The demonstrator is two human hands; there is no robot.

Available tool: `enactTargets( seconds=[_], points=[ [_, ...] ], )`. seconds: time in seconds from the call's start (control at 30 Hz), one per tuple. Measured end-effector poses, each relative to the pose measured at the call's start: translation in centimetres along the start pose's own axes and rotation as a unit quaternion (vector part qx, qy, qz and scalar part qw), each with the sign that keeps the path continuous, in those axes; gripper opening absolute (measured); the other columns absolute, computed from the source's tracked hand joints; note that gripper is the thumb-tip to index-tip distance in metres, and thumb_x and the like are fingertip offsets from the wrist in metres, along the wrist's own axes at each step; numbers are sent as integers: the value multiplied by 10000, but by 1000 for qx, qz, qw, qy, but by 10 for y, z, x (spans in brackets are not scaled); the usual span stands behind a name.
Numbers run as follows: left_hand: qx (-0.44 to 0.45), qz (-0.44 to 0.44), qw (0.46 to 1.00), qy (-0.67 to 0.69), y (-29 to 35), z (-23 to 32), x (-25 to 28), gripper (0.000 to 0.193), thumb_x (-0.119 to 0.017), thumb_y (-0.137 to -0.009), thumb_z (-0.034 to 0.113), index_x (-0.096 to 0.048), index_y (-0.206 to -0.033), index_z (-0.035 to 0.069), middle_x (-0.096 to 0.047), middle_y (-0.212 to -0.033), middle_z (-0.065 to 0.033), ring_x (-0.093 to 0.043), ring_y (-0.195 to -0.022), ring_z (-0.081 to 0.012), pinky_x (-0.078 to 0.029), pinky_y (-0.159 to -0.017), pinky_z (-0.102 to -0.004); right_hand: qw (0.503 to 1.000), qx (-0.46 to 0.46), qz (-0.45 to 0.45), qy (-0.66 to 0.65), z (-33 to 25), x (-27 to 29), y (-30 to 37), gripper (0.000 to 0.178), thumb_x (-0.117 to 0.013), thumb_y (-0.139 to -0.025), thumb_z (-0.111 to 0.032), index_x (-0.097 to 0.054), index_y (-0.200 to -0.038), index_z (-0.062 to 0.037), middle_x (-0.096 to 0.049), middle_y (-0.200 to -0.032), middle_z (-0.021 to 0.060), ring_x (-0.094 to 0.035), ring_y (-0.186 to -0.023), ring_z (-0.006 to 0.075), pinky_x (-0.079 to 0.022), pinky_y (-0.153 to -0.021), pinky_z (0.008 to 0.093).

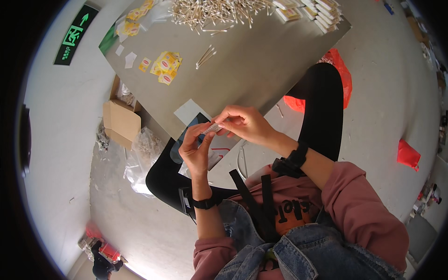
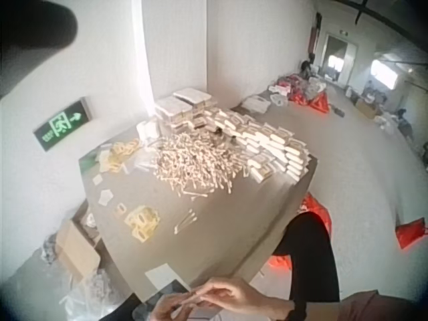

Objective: Packaging cotton swabs into small plastic bags and sealing them with labels.

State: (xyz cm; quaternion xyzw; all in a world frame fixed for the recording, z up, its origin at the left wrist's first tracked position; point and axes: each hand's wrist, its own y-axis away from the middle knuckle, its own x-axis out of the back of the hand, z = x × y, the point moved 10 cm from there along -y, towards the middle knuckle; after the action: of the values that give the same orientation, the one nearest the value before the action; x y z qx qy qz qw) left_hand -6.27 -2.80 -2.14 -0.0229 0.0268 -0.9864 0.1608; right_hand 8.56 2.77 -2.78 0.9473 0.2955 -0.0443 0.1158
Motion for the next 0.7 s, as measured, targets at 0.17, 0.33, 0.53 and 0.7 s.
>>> enactTargets(
  seconds=[0.17,0.33,0.53,0.7],
  points=[
    [-32,0,998,-49,-3,12,-2,185,-765,-771,-54,-754,-942,18,-705,-960,-80,-662,-882,-178,-518,-785,-276,999,41,24,-8,-9,1,0,75,-591,-965,-35,-645,-981,14,-692,-1088,141,-702,-947,170,-623,-771,283],
    [-31,22,996,-81,-1,15,0,158,-767,-772,-47,-762,-915,20,-710,-933,-80,-676,-868,-187,-533,-769,-286,997,60,29,-34,-6,2,-3,74,-591,-956,-7,-649,-967,38,-688,-1086,154,-704,-941,186,-625,-794,302],
    [1,14,999,-41,1,3,2,146,-751,-787,-67,-746,-920,-7,-704,-994,-109,-680,-973,-224,-545,-851,-315,998,16,28,-46,-5,3,-4,93,-606,-950,-19,-661,-967,55,-687,-1074,161,-706,-932,194,-626,-788,306],
    [-17,26,996,-86,1,12,1,161,-774,-777,-23,-756,-933,14,-713,-969,-93,-686,-935,-203,-543,-802,-302,998,13,32,-57,2,3,-4,88,-608,-949,-19,-661,-960,51,-692,-1054,156,-711,-920,194,-625,-774,300]
  ],
)
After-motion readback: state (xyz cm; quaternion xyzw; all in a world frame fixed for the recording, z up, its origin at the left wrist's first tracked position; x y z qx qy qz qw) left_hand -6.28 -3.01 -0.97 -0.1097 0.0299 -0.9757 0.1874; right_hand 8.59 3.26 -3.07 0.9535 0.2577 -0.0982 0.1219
